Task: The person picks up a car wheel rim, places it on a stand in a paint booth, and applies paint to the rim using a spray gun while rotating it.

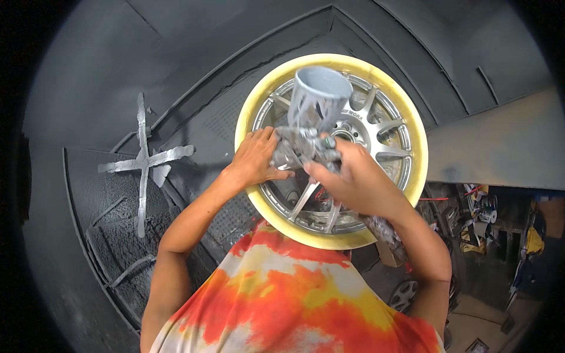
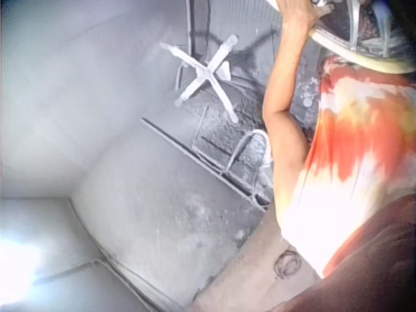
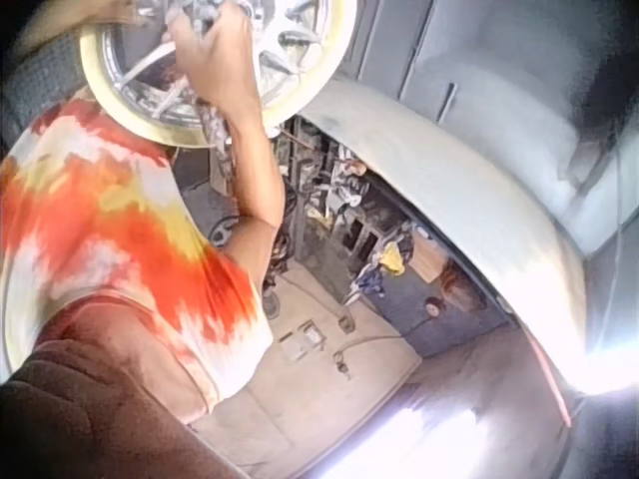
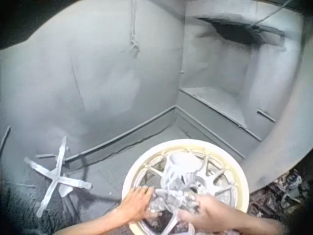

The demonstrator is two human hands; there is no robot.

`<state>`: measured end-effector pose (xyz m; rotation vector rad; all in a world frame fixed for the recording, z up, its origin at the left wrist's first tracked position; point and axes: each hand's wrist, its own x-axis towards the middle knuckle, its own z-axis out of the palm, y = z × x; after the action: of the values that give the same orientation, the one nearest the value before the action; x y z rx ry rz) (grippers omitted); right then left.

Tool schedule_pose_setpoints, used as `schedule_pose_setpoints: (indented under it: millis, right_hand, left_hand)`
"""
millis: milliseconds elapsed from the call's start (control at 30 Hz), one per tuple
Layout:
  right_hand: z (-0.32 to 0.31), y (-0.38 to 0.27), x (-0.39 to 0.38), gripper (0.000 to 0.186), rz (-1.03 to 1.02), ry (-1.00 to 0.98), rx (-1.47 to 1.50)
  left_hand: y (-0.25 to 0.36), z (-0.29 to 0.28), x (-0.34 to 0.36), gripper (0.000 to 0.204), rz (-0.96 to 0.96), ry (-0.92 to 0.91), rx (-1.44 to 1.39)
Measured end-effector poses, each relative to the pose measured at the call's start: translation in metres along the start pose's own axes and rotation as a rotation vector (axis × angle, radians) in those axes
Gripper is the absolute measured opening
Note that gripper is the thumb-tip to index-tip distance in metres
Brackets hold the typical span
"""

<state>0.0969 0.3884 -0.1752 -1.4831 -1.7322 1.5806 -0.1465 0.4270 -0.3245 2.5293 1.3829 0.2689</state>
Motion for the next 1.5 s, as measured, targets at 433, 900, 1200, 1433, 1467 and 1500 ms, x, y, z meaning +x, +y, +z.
schedule_pose_setpoints:
  millis: [433, 900, 1200, 1433, 1467, 1500]
  right_hand:
    - [-0.076, 0.009, 0.143, 0.034, -0.137, 0.357, -0.171]
    - [-0.176, 0.084, -0.043, 0.040, 0.345, 0.619, -0.385]
    - [-0.083, 0.095, -0.172, 0.029, 0.366, 0.583, -0.174]
    - [-0.013, 0.096, -0.214, 0.037, 0.232, 0.597, -0.209]
    - [-0.007, 0.080, -0.214, 0.039, 0.314, 0.546, -0.113]
    - [-0.001, 0.064, -0.215, 0.040, 0.400, 0.488, -0.020]
  left_hand:
    - [0.003, -0.007, -0.010, 0.100, -0.019, 0.039, -0.111]
    - [0.028, -0.013, -0.032, 0.030, 0.471, 0.087, -0.386]
    - [0.075, -0.010, -0.060, 0.037, 0.667, -0.270, -0.359]
    - [0.132, 0.041, -0.076, 0.032, 0.636, -0.162, -0.082]
    - [0.131, 0.039, -0.077, 0.031, 0.612, -0.140, -0.092]
    - [0.131, 0.033, -0.080, 0.031, 0.596, -0.137, -0.081]
